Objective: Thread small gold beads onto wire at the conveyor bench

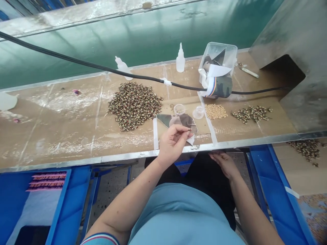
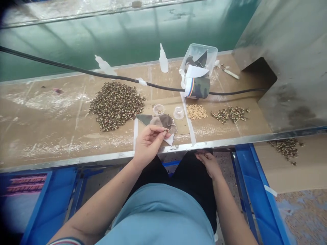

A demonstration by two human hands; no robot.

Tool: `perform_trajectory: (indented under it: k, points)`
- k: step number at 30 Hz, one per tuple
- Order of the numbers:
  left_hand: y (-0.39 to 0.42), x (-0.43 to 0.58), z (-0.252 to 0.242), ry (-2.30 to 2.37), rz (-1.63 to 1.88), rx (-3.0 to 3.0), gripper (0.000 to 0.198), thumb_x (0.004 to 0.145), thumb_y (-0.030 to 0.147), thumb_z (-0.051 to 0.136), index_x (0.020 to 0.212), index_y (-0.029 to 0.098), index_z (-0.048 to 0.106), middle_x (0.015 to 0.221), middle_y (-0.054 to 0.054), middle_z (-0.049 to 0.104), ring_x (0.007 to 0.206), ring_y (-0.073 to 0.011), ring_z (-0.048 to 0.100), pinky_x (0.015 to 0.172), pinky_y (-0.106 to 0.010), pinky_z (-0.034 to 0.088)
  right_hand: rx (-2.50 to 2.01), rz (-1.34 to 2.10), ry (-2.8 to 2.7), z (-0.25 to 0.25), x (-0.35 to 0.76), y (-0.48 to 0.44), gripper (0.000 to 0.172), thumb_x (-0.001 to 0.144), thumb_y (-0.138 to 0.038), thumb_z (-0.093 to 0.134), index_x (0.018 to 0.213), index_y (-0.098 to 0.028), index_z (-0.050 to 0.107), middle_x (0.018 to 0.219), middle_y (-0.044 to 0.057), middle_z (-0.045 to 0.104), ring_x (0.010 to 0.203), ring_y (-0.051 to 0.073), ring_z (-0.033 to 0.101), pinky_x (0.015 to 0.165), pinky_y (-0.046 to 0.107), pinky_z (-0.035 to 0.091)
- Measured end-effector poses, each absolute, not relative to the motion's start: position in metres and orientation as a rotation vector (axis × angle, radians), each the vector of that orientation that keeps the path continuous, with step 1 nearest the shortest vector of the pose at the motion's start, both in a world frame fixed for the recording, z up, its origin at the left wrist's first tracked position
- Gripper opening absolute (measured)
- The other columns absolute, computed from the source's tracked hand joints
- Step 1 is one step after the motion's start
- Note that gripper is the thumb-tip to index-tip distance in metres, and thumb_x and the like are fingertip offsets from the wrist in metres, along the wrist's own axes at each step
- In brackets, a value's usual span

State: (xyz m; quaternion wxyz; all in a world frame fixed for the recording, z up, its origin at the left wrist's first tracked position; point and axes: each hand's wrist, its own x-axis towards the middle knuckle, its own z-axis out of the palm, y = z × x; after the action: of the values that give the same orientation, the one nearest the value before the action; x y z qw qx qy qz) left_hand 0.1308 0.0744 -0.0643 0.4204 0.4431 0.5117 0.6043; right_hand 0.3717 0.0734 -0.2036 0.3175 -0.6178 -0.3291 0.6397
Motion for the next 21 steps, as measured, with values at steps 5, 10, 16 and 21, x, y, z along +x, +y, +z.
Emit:
perform_trajectory:
  k: [5,10,16,21]
  points:
    - [0.074,0.132,-0.063,1.297,1.522,1.111,0.007,0.079,0.023,0.064,0.082,0.019,0.059,0.078,-0.002,0.067,0.073,-0.0135,0.069,0.07,-0.025,0.057,-1.607,1.657,-0.842,-0.204,0.378,0.069,0.031,0.053,-0.041,0.079,0.072,-0.021,0.065,0.083,0.003,0.07,0.086,0.021,0.067,0.084,0.034,0.057]
    - [0.073,0.132,-0.062,1.303,1.498,1.111,0.009,0.079,0.025,0.063,0.083,0.018,0.059,0.078,-0.002,0.067,0.072,-0.0137,0.069,0.069,-0.024,0.057,-1.628,1.636,-0.822,-0.202,0.387,0.066,0.034,0.053,-0.046,0.08,0.07,-0.022,0.063,0.076,0.002,0.069,0.085,0.021,0.067,0.084,0.035,0.057]
    - [0.073,0.131,-0.061,1.273,1.489,1.089,0.008,0.079,0.025,0.063,0.082,0.018,0.059,0.077,-0.003,0.067,0.073,-0.0144,0.069,0.069,-0.025,0.057,-1.679,1.612,-0.852,-0.188,0.391,0.055,0.039,0.052,-0.049,0.08,0.078,-0.022,0.068,0.08,0.003,0.069,0.08,0.021,0.068,0.079,0.035,0.057]
    - [0.073,0.129,-0.062,1.248,1.5,1.084,0.008,0.079,0.025,0.062,0.082,0.018,0.059,0.076,-0.003,0.067,0.072,-0.0145,0.069,0.067,-0.024,0.057,-1.708,1.594,-0.96,-0.16,0.381,0.046,0.047,0.052,-0.056,0.078,0.08,-0.02,0.068,0.081,0.006,0.069,0.077,0.021,0.067,0.073,0.035,0.057]
